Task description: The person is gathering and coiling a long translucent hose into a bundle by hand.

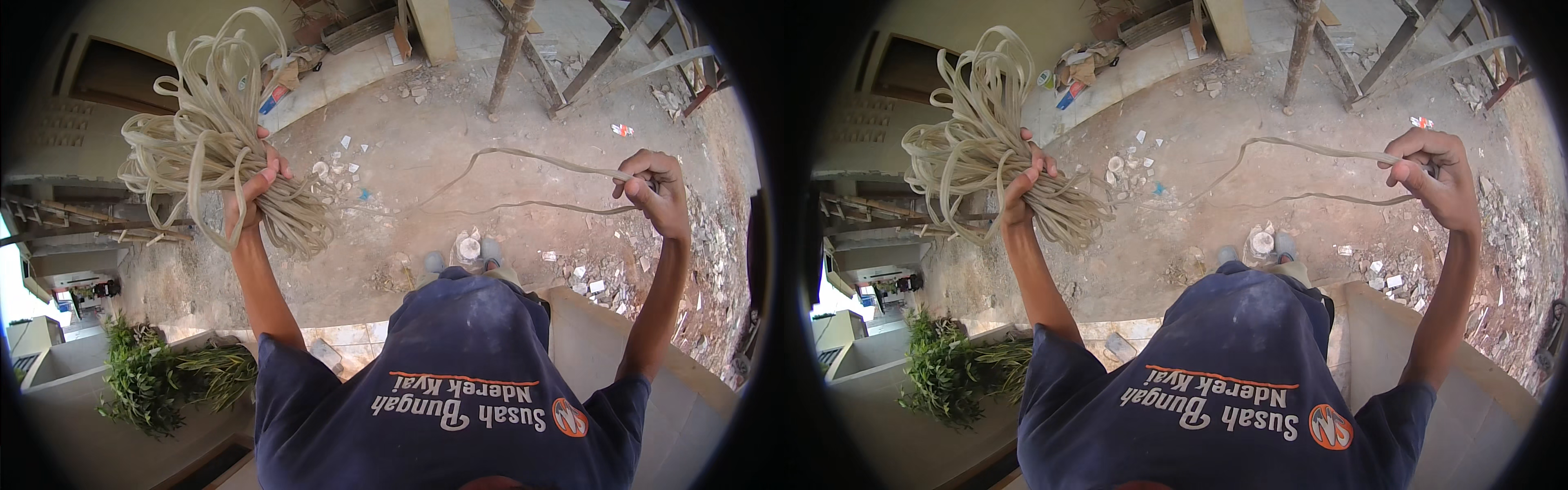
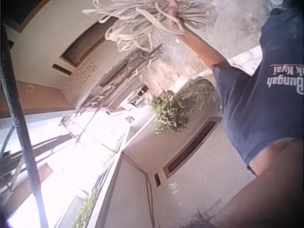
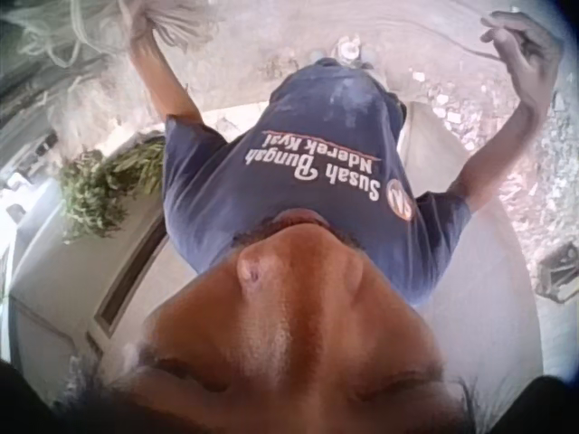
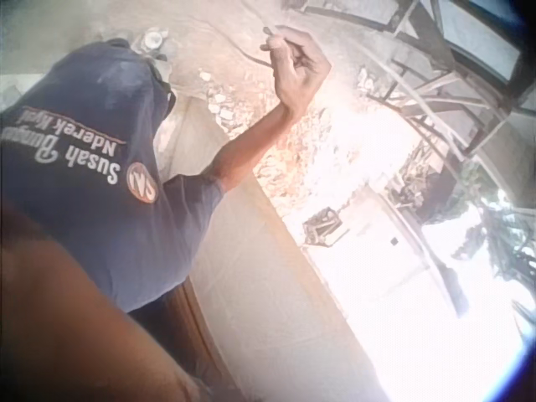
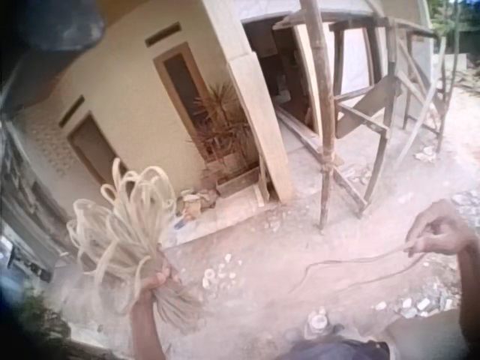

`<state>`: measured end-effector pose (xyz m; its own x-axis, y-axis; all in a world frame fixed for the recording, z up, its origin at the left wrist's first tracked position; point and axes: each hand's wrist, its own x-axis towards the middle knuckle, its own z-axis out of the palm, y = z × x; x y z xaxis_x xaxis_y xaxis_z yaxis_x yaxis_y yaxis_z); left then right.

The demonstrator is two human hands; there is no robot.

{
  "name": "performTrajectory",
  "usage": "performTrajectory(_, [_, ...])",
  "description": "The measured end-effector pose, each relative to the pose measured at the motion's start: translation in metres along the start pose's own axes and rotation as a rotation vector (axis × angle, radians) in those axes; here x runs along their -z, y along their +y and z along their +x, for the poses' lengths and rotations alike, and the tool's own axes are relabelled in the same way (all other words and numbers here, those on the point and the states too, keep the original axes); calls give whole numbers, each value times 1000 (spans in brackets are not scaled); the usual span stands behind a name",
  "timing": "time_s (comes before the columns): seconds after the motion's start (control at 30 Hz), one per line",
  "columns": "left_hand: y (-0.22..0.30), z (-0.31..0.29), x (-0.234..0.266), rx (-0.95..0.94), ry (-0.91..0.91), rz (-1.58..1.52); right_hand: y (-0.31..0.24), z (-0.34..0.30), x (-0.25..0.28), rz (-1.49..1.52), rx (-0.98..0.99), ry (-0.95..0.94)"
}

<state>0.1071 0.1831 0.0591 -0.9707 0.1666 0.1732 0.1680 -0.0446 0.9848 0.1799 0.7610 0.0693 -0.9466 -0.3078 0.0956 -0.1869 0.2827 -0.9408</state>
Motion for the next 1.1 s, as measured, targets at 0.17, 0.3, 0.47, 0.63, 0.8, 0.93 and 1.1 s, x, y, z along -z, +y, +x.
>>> performTrajectory(0.17, [-57, 1, -26, 164, -190, -206, -86, 64, -12, -187, 444, -118])
performTrajectory(0.3, [-90, -15, -65, 213, -233, -508, -153, 91, -31, -237, 571, -188])
performTrajectory(0.47, [-126, -26, -97, 191, -244, -709, -169, 123, -56, 6, 727, -322])
performTrajectory(0.63, [-123, -27, -116, 148, -239, -738, -223, 106, -69, -307, 699, -304])
performTrajectory(0.8, [-113, -23, -128, 56, -277, -730, -230, 122, -74, -267, 741, -361])
performTrajectory(0.93, [-107, -20, -127, 94, -359, -750, -208, 160, -92, -367, 1046, -140])
performTrajectory(1.1, [-93, 1, -145, 80, -480, -685, -211, 172, -73, -325, 868, -214])
